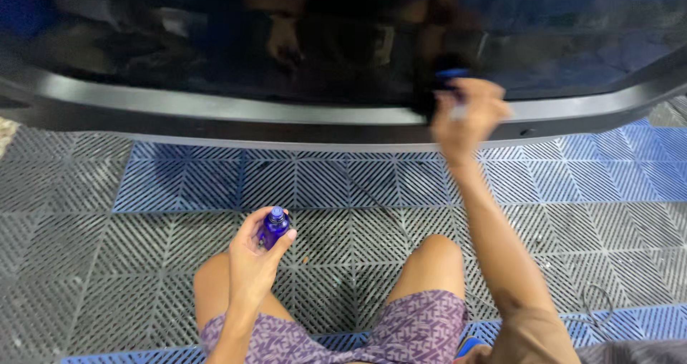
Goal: The person cleans the rear bumper of a black car by spraying a blue liquid from a small bottle onto a blue sponge and wiping the surface. They repeatedly apply the liquid and wipe different sections of the bumper while kneeling on the floor.
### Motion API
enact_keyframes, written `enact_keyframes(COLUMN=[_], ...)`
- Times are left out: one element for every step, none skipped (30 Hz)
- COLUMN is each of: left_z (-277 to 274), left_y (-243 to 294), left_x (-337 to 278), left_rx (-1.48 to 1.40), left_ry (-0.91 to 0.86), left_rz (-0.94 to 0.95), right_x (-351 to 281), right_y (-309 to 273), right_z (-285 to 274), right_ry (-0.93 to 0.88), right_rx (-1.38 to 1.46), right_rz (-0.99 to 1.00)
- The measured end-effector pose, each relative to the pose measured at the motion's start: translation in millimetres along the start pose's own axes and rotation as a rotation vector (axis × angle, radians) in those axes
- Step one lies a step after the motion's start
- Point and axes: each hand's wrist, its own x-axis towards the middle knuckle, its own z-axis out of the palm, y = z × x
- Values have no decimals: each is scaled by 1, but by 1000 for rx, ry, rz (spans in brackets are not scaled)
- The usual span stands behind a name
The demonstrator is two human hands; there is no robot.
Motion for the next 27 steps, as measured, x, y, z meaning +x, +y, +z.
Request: enact_keyframes(left_z=[5,9,14,18,20,21,23,24,25,25,24,22,20,17,13,9,4,-1,-5,-10,-14,-18,-22,-26,-30,-33,-36], left_y=[-1,-2,-3,-4,-4,-4,-5,-4,-5,-6,-8,-9,-10,-11,-11,-11,-11,-11,-11,-10,-10,-9,-8,-6,-5,-4,-3], left_x=[0,1,2,3,2,0,1,3,3,4,4,3,3,1,1,0,0,-1,-2,-3,-4,-6,-7,-8,-9,-9,-10], left_rx=[0,0,3,5,11,21,27,34,19,5,-9,-13,-18,-22,-9,5,19,6,-6,-18,-27,-37,-47,-50,-53,-56,-60], left_ry=[-6,-13,-26,-39,-49,-52,-53,-53,-52,-51,-45,-38,-27,-16,-8,1,6,20,31,43,57,71,83,94,105,115,124], left_rz=[-11,-22,-20,-18,-19,-23,-19,-15,-21,-26,-35,-30,-21,-13,-4,4,16,19,20,21,19,17,18,19,21,23,24], right_x=[-4,-6,-7,-9,-12,-13,-10,-7,-4,-1,3,7,10,14,20,26,33,40,46,52,56,60,64,67,71,74,77], right_y=[30,56,78,92,98,98,93,83,68,51,31,9,-14,-37,-58,-80,-102,-124,-143,-161,-178,-195,-211,-222,-230,-237,-243], right_z=[-12,-23,-34,-41,-44,-46,-40,-36,-33,-28,-20,-13,-4,3,12,21,31,41,50,59,67,76,86,92,97,101,104], right_ry=[37,74,68,63,59,55,57,59,52,44,12,-20,-58,-95,-151,-205,-204,-202,-216,-229,-243,-263,-279,-296,-308,-319,-333], right_rx=[-20,-41,-67,-93,-82,-70,-56,-55,-48,-40,8,55,69,84,134,183,197,211,224,236,246,236,224,211,182,152,124], right_rz=[57,113,198,283,292,302,306,246,182,117,77,37,-29,-95,-148,-203,-263,-323,-355,-387,-417,-457,-498,-540,-597,-654,-711])
